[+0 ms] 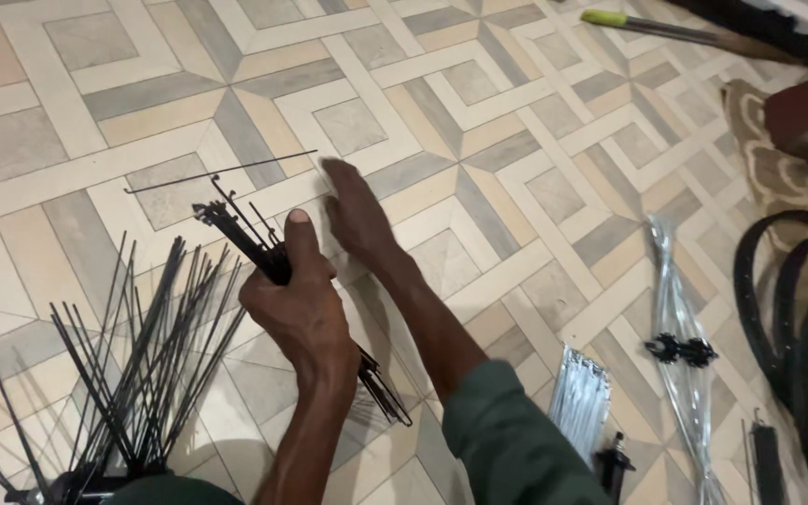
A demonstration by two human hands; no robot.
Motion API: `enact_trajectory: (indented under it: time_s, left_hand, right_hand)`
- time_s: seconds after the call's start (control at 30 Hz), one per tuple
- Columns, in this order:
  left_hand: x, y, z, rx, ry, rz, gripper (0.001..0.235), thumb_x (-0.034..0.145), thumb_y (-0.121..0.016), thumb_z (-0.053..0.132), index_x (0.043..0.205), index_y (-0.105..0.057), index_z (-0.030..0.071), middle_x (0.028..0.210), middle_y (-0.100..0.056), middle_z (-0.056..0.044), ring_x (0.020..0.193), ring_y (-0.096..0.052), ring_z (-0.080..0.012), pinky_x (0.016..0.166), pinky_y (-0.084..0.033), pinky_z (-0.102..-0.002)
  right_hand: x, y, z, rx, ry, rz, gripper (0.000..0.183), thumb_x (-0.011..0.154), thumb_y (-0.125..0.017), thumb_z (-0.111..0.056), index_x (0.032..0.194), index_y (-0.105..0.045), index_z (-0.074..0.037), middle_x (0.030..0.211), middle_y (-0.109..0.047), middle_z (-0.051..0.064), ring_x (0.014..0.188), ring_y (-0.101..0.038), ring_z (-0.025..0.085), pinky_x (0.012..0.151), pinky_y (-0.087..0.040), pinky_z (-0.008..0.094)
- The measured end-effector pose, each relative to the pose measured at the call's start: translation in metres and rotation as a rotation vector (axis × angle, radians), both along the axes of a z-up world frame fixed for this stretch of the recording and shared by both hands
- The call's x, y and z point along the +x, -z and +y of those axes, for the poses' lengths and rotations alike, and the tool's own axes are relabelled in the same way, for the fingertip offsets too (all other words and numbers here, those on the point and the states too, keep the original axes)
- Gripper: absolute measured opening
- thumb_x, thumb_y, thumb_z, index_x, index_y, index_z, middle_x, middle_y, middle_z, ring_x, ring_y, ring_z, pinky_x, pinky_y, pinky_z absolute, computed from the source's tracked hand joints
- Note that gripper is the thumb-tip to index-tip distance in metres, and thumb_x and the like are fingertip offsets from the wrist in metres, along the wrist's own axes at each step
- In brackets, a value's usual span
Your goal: The person inserts metal spokes into a bicycle hub, alternating between black and silver spokes. They arrange the spokes in a radial pattern and secure them into the hub's holes.
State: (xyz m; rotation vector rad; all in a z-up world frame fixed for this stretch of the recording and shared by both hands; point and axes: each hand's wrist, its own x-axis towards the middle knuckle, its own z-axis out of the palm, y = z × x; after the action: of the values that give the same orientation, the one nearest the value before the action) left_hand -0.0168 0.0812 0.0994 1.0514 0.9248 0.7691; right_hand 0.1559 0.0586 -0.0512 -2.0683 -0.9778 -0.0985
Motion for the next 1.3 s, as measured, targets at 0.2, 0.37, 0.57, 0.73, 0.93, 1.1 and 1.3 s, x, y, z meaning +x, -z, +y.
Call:
enact_trajectory:
  time_s: [0.2,0.37,0.57,0.73,0.93,1.1,1.3]
  left_hand:
    - [0.002,-0.009,0.009,-0.148,0.01,0.034,0.053,0.096,-0.067,0.036,0.055,-0.051,0.006,0.049,-0.045,-0.001,0.042,-0.039,-0.0133,0.044,-0.032,-0.032]
    - [0.007,0.003,0.003,-0.205,0.002,-0.059,0.045,0.094,-0.07,0.037,0.061,-0.053,0.01,0.052,-0.047,0.003,0.043,-0.04,-0.0094,0.043,-0.033,-0.029]
    - [0.009,0.027,-0.018,-0.392,0.233,0.016,0.05,0.092,-0.072,0.045,0.066,-0.051,0.007,0.048,-0.036,0.003,0.037,-0.027,-0.0089,0.037,-0.021,-0.029]
    - [0.01,0.055,-0.05,-0.353,0.379,0.002,0.046,0.088,-0.075,0.05,0.073,-0.057,0.01,0.05,-0.035,0.005,0.037,-0.031,-0.0073,0.035,-0.024,-0.027]
    - [0.007,0.083,-0.074,-0.365,0.558,0.041,0.047,0.086,-0.072,0.058,0.076,-0.059,0.014,0.052,-0.033,0.007,0.039,-0.029,-0.0065,0.035,-0.022,-0.027]
    - [0.003,0.097,-0.073,-0.327,0.663,0.048,0.054,0.087,-0.065,0.064,0.074,-0.063,0.011,0.055,-0.041,0.006,0.04,-0.034,-0.0067,0.036,-0.025,-0.026]
    - [0.009,0.075,-0.051,-0.224,0.591,-0.045,0.063,0.098,-0.06,0.064,0.071,-0.05,0.009,0.058,-0.046,0.001,0.049,-0.044,-0.0091,0.046,-0.037,-0.026]
  right_hand:
    - [0.016,0.005,0.058,-0.321,-0.04,-0.283,0.034,0.096,-0.063,-0.007,0.128,-0.059,0.001,0.134,-0.06,0.022,0.122,-0.059,0.039,0.098,-0.054,0.047]
    - [-0.001,0.0,0.011,-0.658,0.093,-0.366,0.032,0.079,-0.067,-0.01,0.109,-0.061,0.001,0.106,-0.066,0.023,0.103,-0.064,0.039,0.083,-0.058,0.046]
    - [-0.064,-0.006,-0.152,-1.054,0.366,0.027,0.052,0.081,-0.067,-0.003,0.13,-0.049,-0.001,0.108,-0.067,0.027,0.097,-0.067,0.042,0.076,-0.058,0.05]
    - [-0.134,-0.025,-0.246,-0.948,0.474,0.153,0.029,0.098,-0.056,-0.015,0.122,-0.049,0.001,0.089,-0.071,0.024,0.082,-0.07,0.04,0.071,-0.058,0.053]
    - [-0.177,-0.09,-0.242,-0.441,0.313,0.528,0.042,0.08,-0.063,-0.016,0.117,-0.049,-0.004,0.07,-0.065,0.02,0.067,-0.067,0.037,0.063,-0.052,0.049]
    - [-0.221,-0.102,-0.2,-0.438,0.203,0.442,0.036,0.087,-0.061,-0.014,0.122,-0.057,-0.005,0.082,-0.066,0.016,0.077,-0.067,0.033,0.069,-0.052,0.047]
    - [-0.24,-0.082,-0.201,0.119,0.243,0.493,0.064,0.094,-0.076,-0.024,0.144,-0.045,0.0,0.134,-0.059,0.022,0.128,-0.057,0.033,0.103,-0.047,0.046]
